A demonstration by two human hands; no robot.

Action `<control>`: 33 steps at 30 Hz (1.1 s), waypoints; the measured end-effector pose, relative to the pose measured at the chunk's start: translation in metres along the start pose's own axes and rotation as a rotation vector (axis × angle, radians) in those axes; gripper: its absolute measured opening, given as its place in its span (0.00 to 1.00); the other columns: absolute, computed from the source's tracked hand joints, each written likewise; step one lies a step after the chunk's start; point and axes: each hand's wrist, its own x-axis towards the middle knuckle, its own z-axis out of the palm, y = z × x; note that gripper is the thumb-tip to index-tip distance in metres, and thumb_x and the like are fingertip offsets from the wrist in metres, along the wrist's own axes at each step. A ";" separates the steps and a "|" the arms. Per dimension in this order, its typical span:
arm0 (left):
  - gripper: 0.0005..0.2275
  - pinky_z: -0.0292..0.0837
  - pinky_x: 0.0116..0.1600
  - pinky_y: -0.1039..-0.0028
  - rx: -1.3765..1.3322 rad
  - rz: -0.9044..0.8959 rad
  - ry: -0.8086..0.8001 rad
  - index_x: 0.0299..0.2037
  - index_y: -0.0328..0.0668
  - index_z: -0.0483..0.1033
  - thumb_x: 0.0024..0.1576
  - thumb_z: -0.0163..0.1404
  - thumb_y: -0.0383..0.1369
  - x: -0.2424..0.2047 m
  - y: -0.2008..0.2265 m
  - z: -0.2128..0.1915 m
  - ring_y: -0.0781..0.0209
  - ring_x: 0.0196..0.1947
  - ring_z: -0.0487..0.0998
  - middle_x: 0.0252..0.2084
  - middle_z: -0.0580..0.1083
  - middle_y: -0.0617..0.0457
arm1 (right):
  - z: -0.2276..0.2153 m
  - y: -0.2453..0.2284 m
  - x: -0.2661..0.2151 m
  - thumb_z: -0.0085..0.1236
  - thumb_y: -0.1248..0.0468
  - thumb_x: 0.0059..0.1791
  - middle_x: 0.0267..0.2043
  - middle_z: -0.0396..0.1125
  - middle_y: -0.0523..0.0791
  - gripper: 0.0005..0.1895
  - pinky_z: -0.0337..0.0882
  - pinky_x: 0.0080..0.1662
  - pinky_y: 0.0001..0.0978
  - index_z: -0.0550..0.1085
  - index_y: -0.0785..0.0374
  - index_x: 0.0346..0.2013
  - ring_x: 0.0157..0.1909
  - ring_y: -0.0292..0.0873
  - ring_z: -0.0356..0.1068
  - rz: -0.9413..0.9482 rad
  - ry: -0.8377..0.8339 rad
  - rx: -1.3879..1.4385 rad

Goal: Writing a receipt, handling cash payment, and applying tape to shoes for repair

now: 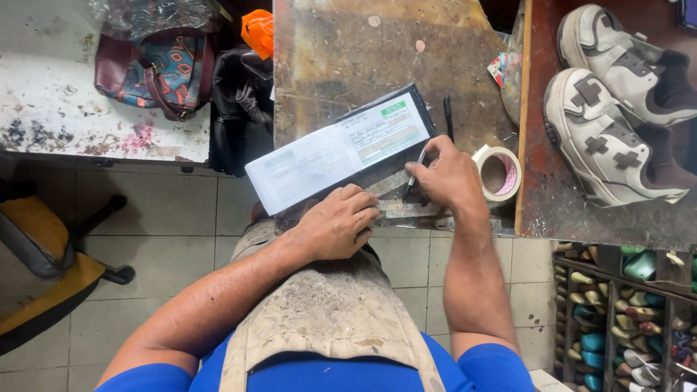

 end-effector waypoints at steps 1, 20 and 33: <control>0.12 0.68 0.44 0.65 0.011 -0.004 0.001 0.40 0.42 0.71 0.50 0.58 0.36 0.000 0.000 0.000 0.49 0.47 0.69 0.47 0.69 0.49 | 0.005 0.006 0.003 0.65 0.49 0.44 0.36 0.77 0.45 0.25 0.72 0.54 0.54 0.75 0.51 0.53 0.50 0.57 0.77 0.005 0.039 0.027; 0.12 0.70 0.42 0.65 -0.010 -0.051 0.070 0.42 0.44 0.72 0.52 0.59 0.34 0.005 0.009 0.000 0.49 0.46 0.71 0.46 0.70 0.50 | -0.018 0.085 0.006 0.53 0.75 0.40 0.30 0.66 0.56 0.25 0.74 0.38 0.44 0.79 0.73 0.52 0.35 0.48 0.68 -0.418 0.553 0.513; 0.18 0.63 0.42 0.63 0.169 -0.225 -0.055 0.46 0.48 0.77 0.47 0.61 0.42 0.083 0.022 0.046 0.52 0.48 0.69 0.47 0.72 0.52 | 0.038 0.164 -0.017 0.53 0.51 0.61 0.53 0.72 0.57 0.18 0.63 0.62 0.56 0.74 0.64 0.53 0.61 0.63 0.67 -0.614 0.717 0.195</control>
